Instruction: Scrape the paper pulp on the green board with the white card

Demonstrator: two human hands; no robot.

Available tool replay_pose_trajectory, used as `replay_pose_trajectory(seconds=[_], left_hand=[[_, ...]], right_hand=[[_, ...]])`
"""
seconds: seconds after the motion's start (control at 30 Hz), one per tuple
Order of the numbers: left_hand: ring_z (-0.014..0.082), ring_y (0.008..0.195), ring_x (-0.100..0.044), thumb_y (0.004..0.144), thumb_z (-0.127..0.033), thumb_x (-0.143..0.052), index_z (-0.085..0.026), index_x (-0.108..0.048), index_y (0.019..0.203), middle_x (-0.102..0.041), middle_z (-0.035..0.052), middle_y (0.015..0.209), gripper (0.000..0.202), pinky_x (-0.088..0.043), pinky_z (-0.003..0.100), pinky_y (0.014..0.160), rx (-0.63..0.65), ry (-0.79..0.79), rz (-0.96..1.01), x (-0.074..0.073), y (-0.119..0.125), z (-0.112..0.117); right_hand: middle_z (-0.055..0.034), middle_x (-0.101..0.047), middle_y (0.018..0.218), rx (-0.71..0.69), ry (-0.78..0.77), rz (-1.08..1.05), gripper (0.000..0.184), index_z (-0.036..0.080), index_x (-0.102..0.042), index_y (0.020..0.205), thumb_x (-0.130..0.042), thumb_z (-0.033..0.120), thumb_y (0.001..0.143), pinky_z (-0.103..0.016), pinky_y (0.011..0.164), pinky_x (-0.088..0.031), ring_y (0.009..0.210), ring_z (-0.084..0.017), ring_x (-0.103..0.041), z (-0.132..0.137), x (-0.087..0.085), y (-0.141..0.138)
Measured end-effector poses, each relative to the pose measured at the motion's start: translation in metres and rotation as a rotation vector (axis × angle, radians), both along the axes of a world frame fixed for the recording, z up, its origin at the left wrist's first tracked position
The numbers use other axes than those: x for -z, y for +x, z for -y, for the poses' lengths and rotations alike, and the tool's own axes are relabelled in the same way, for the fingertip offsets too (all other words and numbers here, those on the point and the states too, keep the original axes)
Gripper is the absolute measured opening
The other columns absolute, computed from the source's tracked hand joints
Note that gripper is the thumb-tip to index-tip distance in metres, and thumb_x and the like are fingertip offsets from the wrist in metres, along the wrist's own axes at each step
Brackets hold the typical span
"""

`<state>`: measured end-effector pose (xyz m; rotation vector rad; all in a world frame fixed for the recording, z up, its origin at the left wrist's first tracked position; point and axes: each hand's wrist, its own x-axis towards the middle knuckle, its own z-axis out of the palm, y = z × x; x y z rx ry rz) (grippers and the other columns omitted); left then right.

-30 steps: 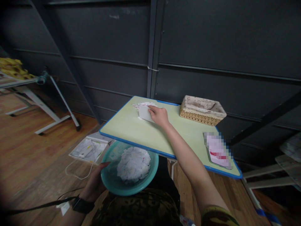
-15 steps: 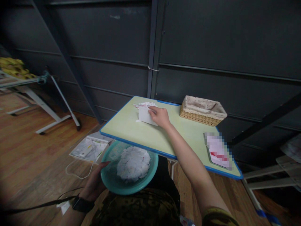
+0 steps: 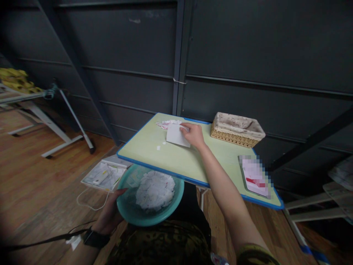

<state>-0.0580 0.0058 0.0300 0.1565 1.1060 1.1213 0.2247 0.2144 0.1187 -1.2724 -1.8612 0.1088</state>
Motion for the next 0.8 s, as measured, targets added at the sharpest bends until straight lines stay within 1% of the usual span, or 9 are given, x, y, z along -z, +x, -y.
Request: replay_pose_trajectory(seconds=[0.17,0.37,0.5,0.57,0.67,0.73,0.8], left_hand=[[0.0276,0.086,-0.074,0.082,-0.014,-0.055,-0.007,-0.065,0.113,-0.078,0.0125,0.09,0.033,-0.058,0.039,0.08,0.023,0.051,-0.017,0.001,-0.005,-0.001],[0.0278,0.082,-0.074,0.083,-0.016,-0.055,-0.007,-0.067,0.108,-0.079,0.0118,0.085,0.03,-0.058,0.041,0.079,0.015,0.042,-0.044,-0.004,-0.006,-0.001],[0.0259,0.075,-0.074,0.082,-0.015,-0.055,-0.008,-0.069,0.101,-0.078,0.0101,0.081,0.025,-0.058,0.04,0.078,0.005,0.05,-0.077,-0.008,-0.005,-0.001],[0.0247,0.073,-0.074,0.081,-0.014,-0.055,-0.009,-0.069,0.098,-0.078,0.0088,0.079,0.023,-0.058,0.039,0.077,-0.003,0.047,-0.077,-0.009,-0.005,-0.001],[0.0238,0.07,-0.073,0.08,-0.015,-0.056,-0.009,-0.069,0.098,-0.077,0.0077,0.076,0.023,-0.057,0.037,0.075,-0.009,0.038,-0.06,-0.009,-0.006,-0.001],[0.0222,0.063,-0.072,0.08,-0.015,-0.056,-0.009,-0.069,0.097,-0.076,0.0067,0.07,0.022,-0.057,0.035,0.069,-0.007,0.038,-0.049,-0.009,-0.007,-0.001],[0.02,0.056,-0.069,0.08,-0.015,-0.057,-0.009,-0.069,0.092,-0.075,0.0054,0.064,0.018,-0.057,0.031,0.063,-0.009,0.046,-0.046,-0.008,-0.008,-0.001]], right_hand=[[-0.0059,-0.074,0.104,-0.086,-0.037,-0.006,0.026,0.02,-0.076,0.098,-0.057,0.03,0.082,-0.036,0.089,-0.049,0.097,-0.024,-0.068,-0.002,0.006,-0.003],[-0.0065,-0.074,0.104,-0.105,-0.066,-0.079,0.029,0.02,-0.075,0.099,-0.058,0.035,0.082,-0.036,0.085,-0.05,0.094,-0.024,-0.068,-0.004,0.011,-0.008],[-0.0086,-0.073,0.103,-0.217,-0.158,-0.101,0.028,0.018,-0.073,0.097,-0.064,0.035,0.077,-0.034,0.081,-0.05,0.091,-0.023,-0.067,-0.004,0.015,-0.012],[-0.0088,-0.073,0.098,-0.254,-0.201,-0.105,0.031,0.016,-0.072,0.095,-0.067,0.037,0.074,-0.032,0.076,-0.049,0.084,-0.021,-0.065,-0.004,0.016,-0.013],[-0.005,-0.068,0.078,-0.215,-0.265,-0.137,0.035,0.014,-0.067,0.092,-0.066,0.043,0.073,-0.03,0.062,-0.046,0.066,-0.018,-0.059,-0.006,0.018,-0.011],[-0.0011,-0.063,0.068,-0.197,-0.321,-0.159,0.035,0.015,-0.064,0.089,-0.065,0.046,0.073,-0.027,0.056,-0.043,0.058,-0.015,-0.054,-0.006,0.019,-0.01],[0.0014,-0.059,0.063,-0.23,-0.397,-0.162,0.033,0.017,-0.061,0.084,-0.066,0.045,0.07,-0.026,0.052,-0.041,0.054,-0.014,-0.052,-0.003,0.019,-0.011]])
